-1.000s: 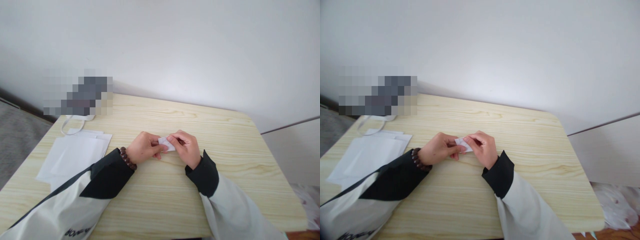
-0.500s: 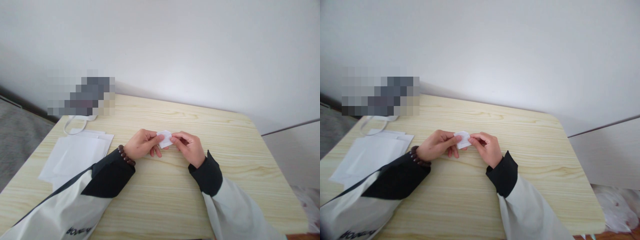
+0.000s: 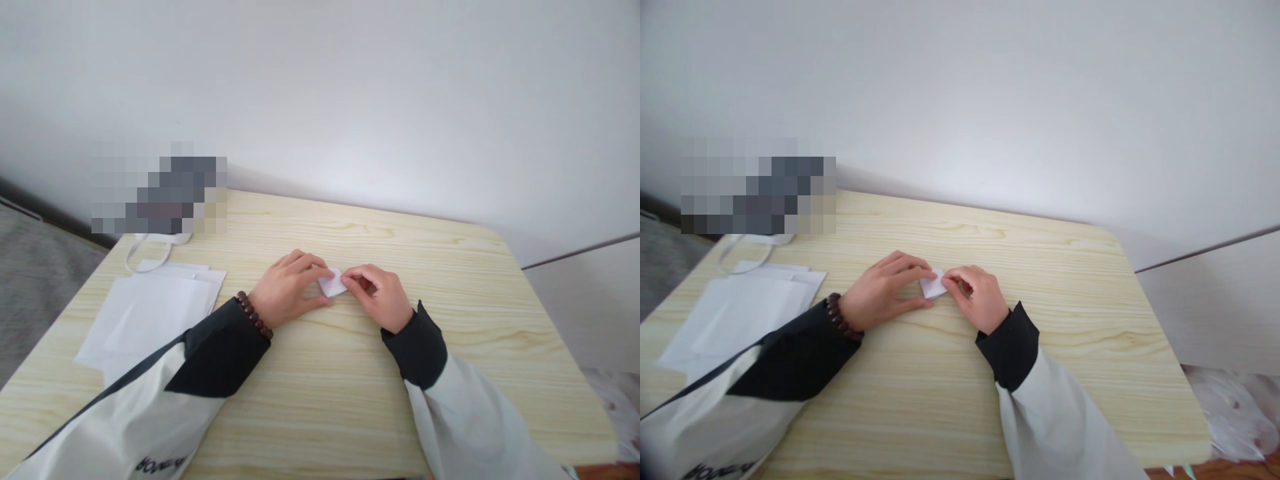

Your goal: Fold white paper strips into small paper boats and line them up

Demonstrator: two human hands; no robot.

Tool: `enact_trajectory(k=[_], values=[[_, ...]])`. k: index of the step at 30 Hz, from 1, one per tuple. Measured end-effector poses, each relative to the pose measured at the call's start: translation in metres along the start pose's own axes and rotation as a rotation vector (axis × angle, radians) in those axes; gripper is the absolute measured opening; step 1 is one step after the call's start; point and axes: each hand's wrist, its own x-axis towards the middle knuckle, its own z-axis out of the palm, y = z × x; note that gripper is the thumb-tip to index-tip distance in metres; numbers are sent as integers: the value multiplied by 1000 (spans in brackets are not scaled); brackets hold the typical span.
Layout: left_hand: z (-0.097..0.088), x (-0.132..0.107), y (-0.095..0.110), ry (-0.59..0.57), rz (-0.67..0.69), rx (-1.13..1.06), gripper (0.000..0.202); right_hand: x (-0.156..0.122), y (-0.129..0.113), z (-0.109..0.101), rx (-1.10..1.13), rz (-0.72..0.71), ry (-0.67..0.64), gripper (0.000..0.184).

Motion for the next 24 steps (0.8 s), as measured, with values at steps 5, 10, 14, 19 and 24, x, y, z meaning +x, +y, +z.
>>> enact_trajectory(k=[5,10,14,19,24], values=[[4,-1,2,14,-18,25,29,0,6,-4,-9,-160,-50,14],[3,-2,2,13,-38,17,31,-1,12,-5,4,-245,-77,13],[2,-2,3,15,-38,5,27,-2,12,-3,-49,-283,-76,14],[3,-2,1,29,30,-5,21,-1,11,-3,-70,-253,-64,17],[6,-1,0,57,27,26,17,-1,10,-3,-49,-200,-35,14]])
